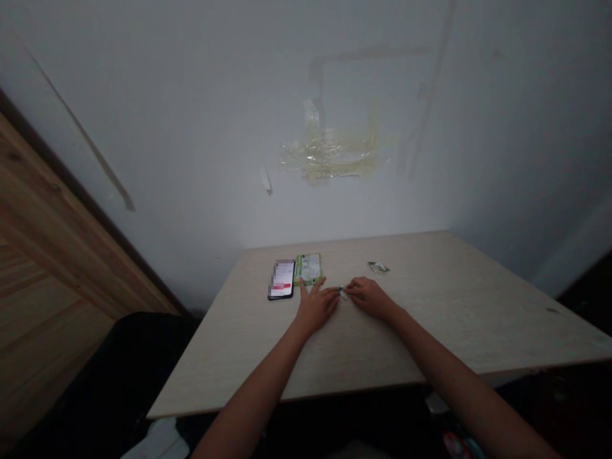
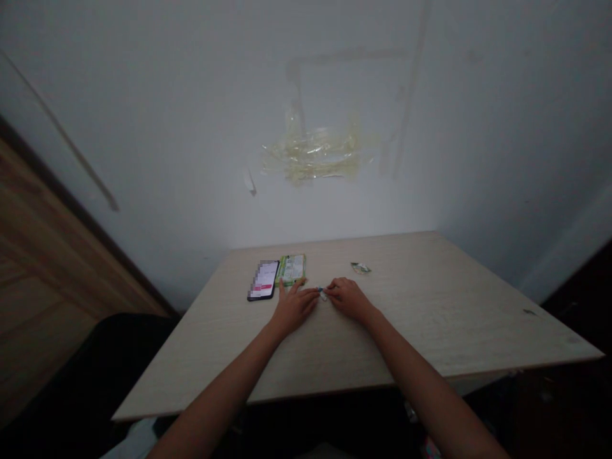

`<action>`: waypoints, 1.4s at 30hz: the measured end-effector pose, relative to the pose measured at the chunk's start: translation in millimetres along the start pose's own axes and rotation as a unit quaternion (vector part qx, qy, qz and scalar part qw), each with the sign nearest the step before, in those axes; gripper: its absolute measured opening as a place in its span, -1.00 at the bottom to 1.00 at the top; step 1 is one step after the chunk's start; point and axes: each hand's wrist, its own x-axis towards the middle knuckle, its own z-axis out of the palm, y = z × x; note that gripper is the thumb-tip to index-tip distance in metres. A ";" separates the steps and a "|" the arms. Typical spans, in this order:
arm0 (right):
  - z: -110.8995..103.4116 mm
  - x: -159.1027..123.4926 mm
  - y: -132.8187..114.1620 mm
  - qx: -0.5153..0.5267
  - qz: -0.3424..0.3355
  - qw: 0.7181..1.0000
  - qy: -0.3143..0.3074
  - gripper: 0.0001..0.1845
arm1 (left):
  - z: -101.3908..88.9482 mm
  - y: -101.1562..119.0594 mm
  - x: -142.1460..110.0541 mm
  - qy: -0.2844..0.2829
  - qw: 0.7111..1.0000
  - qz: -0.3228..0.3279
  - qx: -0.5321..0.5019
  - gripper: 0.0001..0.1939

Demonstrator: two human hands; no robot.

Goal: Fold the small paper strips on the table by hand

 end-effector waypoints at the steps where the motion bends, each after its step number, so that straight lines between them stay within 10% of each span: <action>1: -0.4 0.0 -0.4 0.001 0.000 1.000 0.001 -0.69 | -0.5 -0.4 0.0 -0.002 1.000 0.002 0.001 -0.67; 42: -4.1 0.2 -6.6 0.016 0.015 1.000 0.016 -0.74 | -2.7 -4.3 -2.8 -0.036 0.998 0.051 -0.014 -0.65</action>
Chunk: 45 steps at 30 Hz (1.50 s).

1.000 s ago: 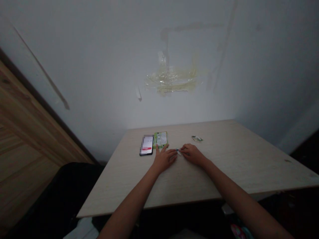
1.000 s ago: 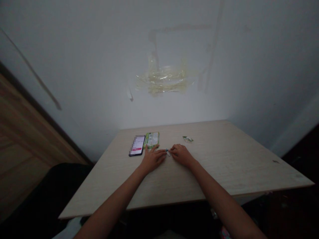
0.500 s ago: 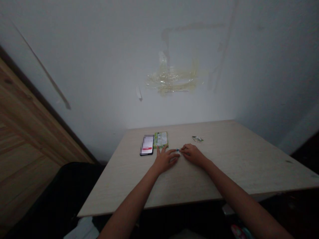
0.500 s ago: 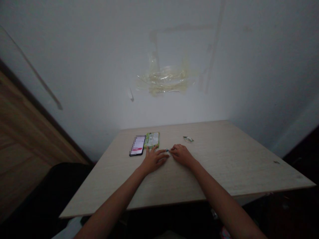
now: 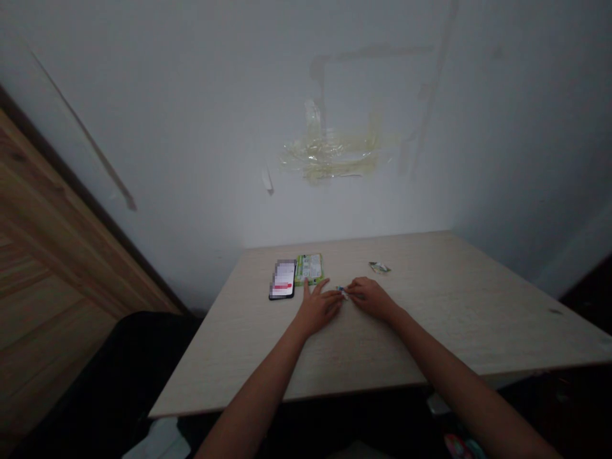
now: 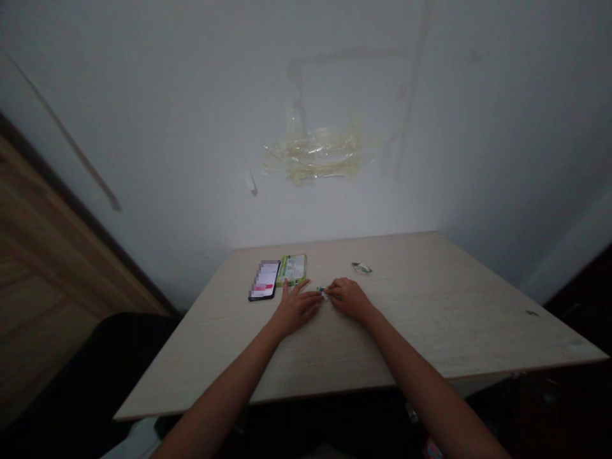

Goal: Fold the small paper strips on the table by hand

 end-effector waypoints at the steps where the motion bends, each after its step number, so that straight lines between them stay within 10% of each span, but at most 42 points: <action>1: -0.3 0.1 -1.0 0.000 -0.001 1.000 0.003 -0.75 | 0.9 -0.4 0.2 0.000 1.000 -0.003 0.002 -0.65; 45: 5.0 0.7 -0.7 -0.006 0.014 1.000 0.019 -0.74 | 8.9 -5.1 10.0 0.024 0.996 -0.083 0.018 -0.64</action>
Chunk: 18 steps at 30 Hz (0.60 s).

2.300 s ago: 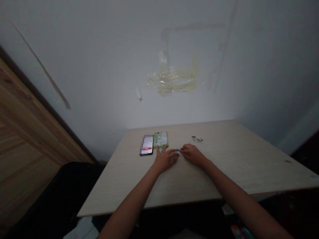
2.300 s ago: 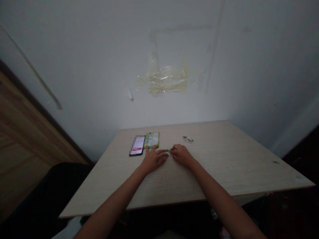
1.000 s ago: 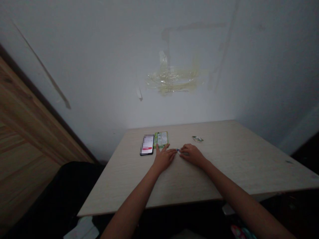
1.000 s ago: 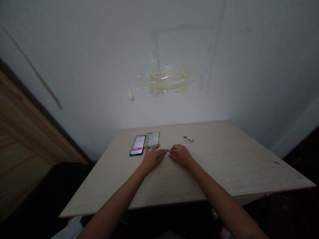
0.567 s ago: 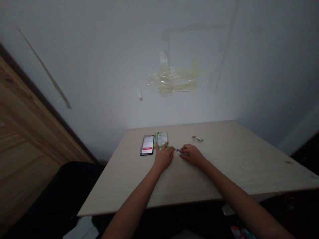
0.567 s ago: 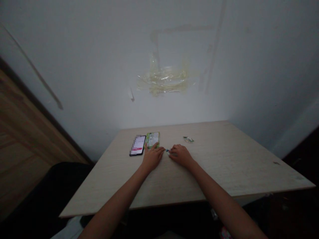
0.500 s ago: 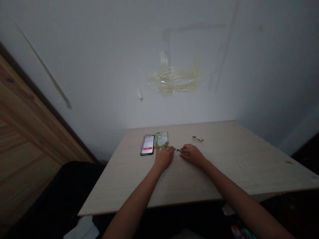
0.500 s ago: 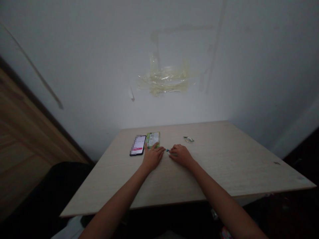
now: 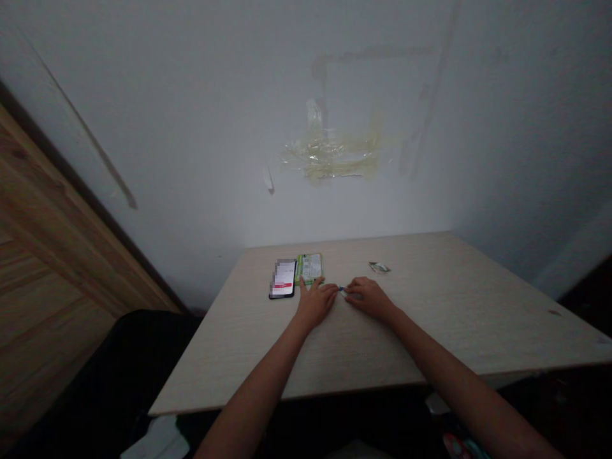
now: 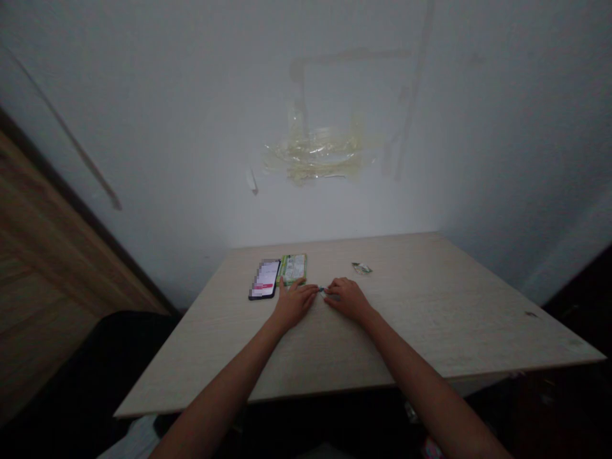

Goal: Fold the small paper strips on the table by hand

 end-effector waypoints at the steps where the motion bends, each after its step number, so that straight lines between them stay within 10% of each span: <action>1: 0.0 0.0 0.2 -0.001 -0.001 1.000 -0.003 -0.74 | 0.1 -0.7 0.0 -0.002 1.000 0.000 -0.001 -0.64; 18: -0.1 0.3 1.1 0.005 0.008 1.000 -0.010 -0.75 | -2.4 -5.1 -4.8 -0.030 0.999 0.016 -0.015 -0.63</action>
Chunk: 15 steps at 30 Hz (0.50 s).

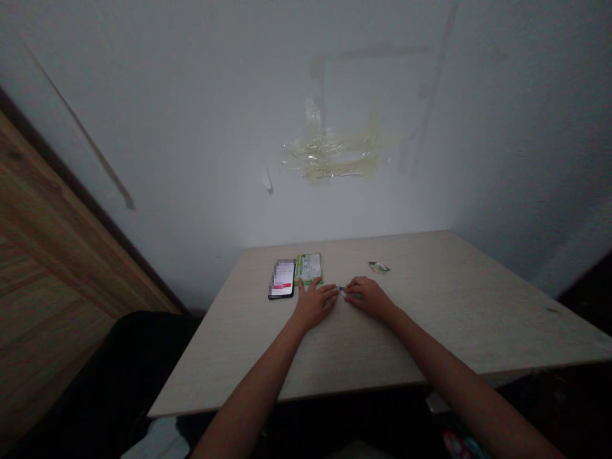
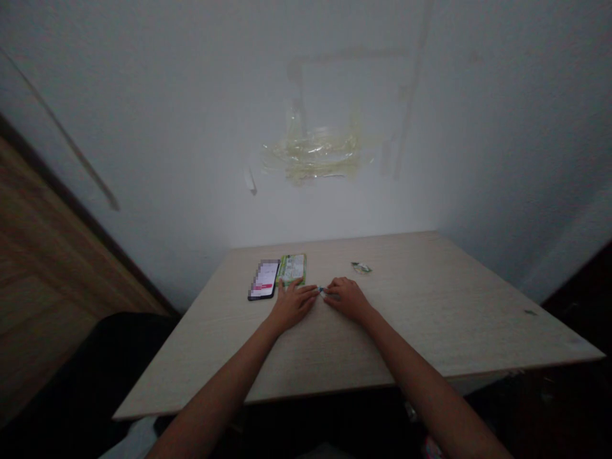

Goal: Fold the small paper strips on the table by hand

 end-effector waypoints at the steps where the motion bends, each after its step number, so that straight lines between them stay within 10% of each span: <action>1: -0.1 0.0 0.0 -0.001 -0.001 1.000 -0.001 -0.75 | -0.3 1.0 -0.1 0.003 1.000 0.003 0.003 -0.63; 15: -2.7 -1.3 0.0 -0.007 -0.006 1.000 -0.008 -0.68 | -0.4 4.9 -1.0 0.008 1.000 0.017 -0.007 -0.63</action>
